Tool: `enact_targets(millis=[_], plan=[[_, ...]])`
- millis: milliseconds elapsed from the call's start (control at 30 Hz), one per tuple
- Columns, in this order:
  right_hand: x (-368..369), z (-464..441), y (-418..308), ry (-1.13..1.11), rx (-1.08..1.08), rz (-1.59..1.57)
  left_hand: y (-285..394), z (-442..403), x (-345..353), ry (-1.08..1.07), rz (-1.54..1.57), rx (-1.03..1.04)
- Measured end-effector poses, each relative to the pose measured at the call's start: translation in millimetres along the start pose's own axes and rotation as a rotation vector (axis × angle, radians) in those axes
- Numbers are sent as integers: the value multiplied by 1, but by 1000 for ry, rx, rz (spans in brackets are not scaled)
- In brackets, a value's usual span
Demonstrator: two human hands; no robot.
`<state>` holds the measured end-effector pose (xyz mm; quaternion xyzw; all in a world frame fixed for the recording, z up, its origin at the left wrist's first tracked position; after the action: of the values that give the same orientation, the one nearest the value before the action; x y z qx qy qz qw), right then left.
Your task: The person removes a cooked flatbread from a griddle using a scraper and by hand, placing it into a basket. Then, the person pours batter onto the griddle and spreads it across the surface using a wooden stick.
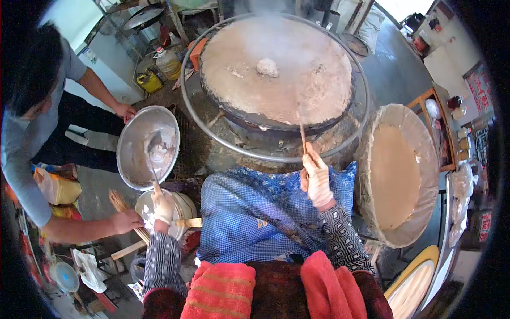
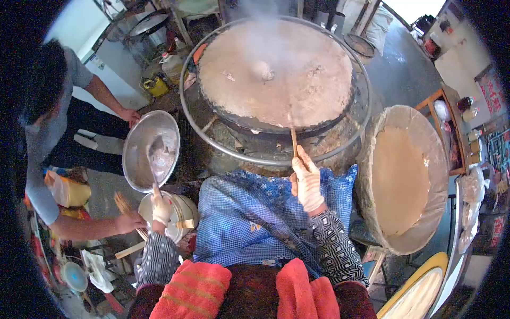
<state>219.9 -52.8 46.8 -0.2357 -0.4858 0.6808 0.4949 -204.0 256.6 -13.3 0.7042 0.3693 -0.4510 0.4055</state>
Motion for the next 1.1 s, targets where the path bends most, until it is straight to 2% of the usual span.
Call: enact_targets(millis=[33,67,100,167,233,300,367,500,600,700,733,767,833,867,900,933,967,1000,1033,1067,1100], plan=[[2,11,2,60,-2,-63,4,10,-14,268,-27,224],[3,14,8,65,-30,-125,22,5,-33,266,-28,239],[3,19,11,73,-31,-134,39,0,-54,41,314,-46],[7,29,23,43,83,-190,92,0,-74,-195,643,-331],[6,35,23,38,90,-216,167,-15,-85,-257,1236,-363],[7,42,22,26,145,-275,232,-34,-76,-453,1457,-365],[8,47,19,31,170,-307,299,-53,-62,-608,1536,-226],[20,54,36,-12,287,-360,376,-69,3,-642,1380,-181],[38,53,48,4,347,-377,401,-62,17,-681,1202,-126],[71,45,50,-95,328,-438,420,-50,14,-721,1234,-199],[85,39,49,-153,292,-441,426,-45,22,-759,1309,-276],[89,31,55,-137,248,-373,434,-44,13,-709,1359,-279],[95,29,46,-93,125,-251,449,-53,-4,-799,1415,-252],[91,33,40,-93,137,-263,449,-65,-13,-786,1495,-173],[83,36,32,-93,147,-270,447,-82,-44,-593,1432,221],[72,43,18,-99,127,-198,440,-92,-81,-263,1290,593],[58,50,8,-22,142,-98,427,-95,-114,86,1175,826],[40,48,4,4,2,-36,411,-100,-107,-276,1489,679],[20,46,-1,25,-135,27,392,-103,-99,-684,1937,355],[1,43,-7,37,-106,-22,372,-103,-92,-931,2215,-35],[-15,39,-15,49,-74,-72,353,-99,-111,-515,1822,442]])
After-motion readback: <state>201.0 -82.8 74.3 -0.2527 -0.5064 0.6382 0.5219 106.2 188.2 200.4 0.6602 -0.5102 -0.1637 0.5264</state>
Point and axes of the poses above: each hand's wrist, its own z-axis away from the middle knuckle, its own x-axis out of the palm, y = z × x, the point moved 9 cm from there along -z, towards the middle knuckle, and after that the axes turned 10 degrees about y, right-handed, at the moved point
